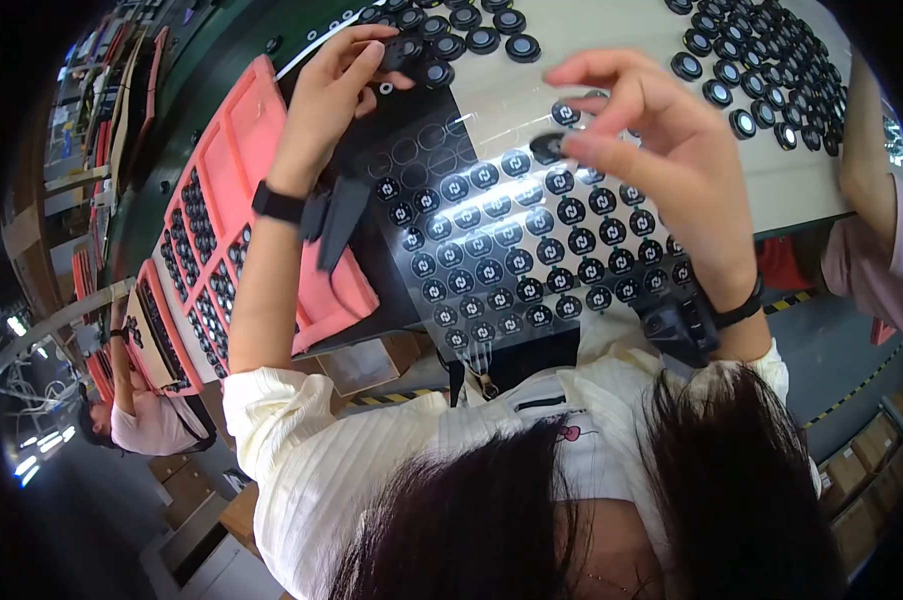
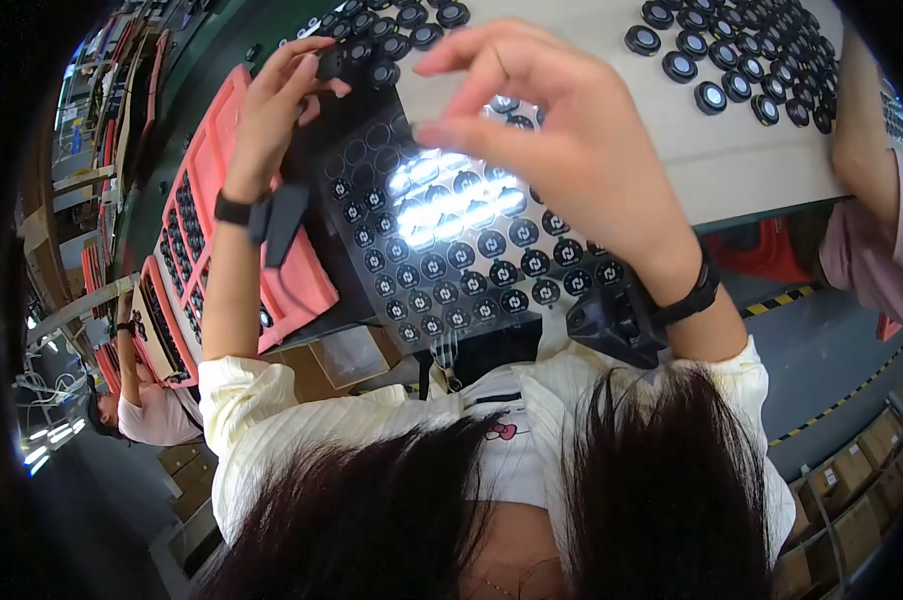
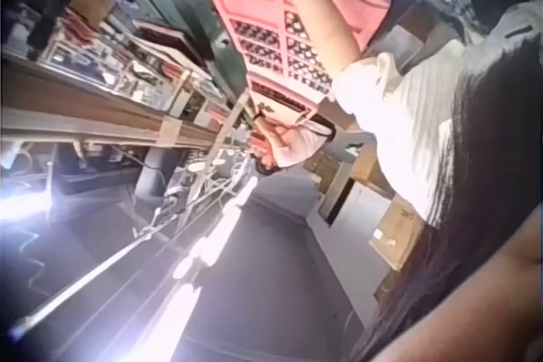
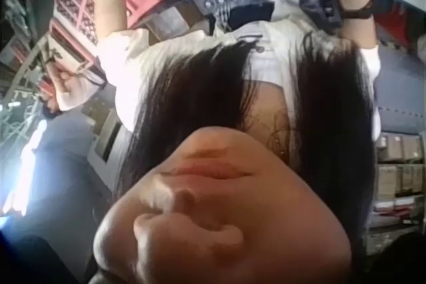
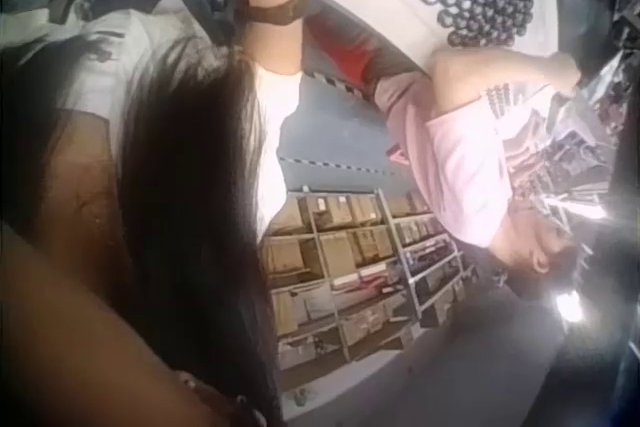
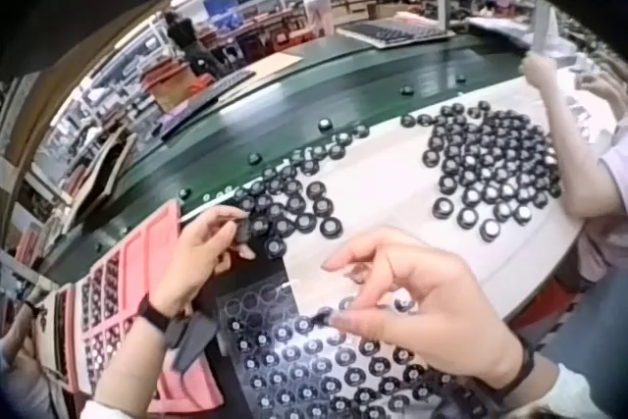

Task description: The person peels a plastic film from a sheet of stickers, picks up a sticker, and presses it onto the back of a small round electronic component. They then place the component into a pink foam tray and repeat the process.

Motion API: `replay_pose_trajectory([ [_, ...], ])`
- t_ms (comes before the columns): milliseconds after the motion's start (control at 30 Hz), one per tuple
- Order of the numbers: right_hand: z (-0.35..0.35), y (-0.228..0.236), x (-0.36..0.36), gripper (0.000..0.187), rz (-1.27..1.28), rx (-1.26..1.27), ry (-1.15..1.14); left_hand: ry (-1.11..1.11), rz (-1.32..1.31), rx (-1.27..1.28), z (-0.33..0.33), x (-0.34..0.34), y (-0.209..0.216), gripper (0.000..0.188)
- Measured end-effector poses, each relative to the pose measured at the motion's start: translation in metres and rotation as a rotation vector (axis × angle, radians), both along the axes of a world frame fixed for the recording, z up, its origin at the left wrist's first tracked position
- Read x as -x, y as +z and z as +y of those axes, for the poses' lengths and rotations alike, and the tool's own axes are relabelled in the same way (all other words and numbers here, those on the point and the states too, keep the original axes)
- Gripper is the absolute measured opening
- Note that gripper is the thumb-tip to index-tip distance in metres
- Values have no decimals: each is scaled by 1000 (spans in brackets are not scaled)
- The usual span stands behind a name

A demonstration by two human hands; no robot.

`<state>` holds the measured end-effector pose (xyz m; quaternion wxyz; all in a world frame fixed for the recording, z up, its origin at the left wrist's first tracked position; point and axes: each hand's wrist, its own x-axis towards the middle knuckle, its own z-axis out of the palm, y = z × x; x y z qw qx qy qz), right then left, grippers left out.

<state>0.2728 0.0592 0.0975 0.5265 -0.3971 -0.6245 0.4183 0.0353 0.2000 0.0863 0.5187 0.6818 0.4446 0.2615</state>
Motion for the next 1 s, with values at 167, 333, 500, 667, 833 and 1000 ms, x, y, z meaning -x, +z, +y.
replay_pose_trajectory([
  [167,24,3,11,11,280,-140,201,41,-126,-73,-87,-23,46,33],
  [333,19,19,36,17,293,-371,427,175,-220,-290,-126,-17,51,42],
  [500,9,51,45,12,441,373,442,282,-83,-491,-146,-19,60,41],
  [667,7,56,53,12,363,331,407,285,15,-634,-151,-17,62,39],
  [833,5,54,56,12,388,334,411,293,63,-682,-153,-13,62,40],
  [1000,6,51,63,11,446,371,420,342,101,-723,-154,-13,62,40],
])
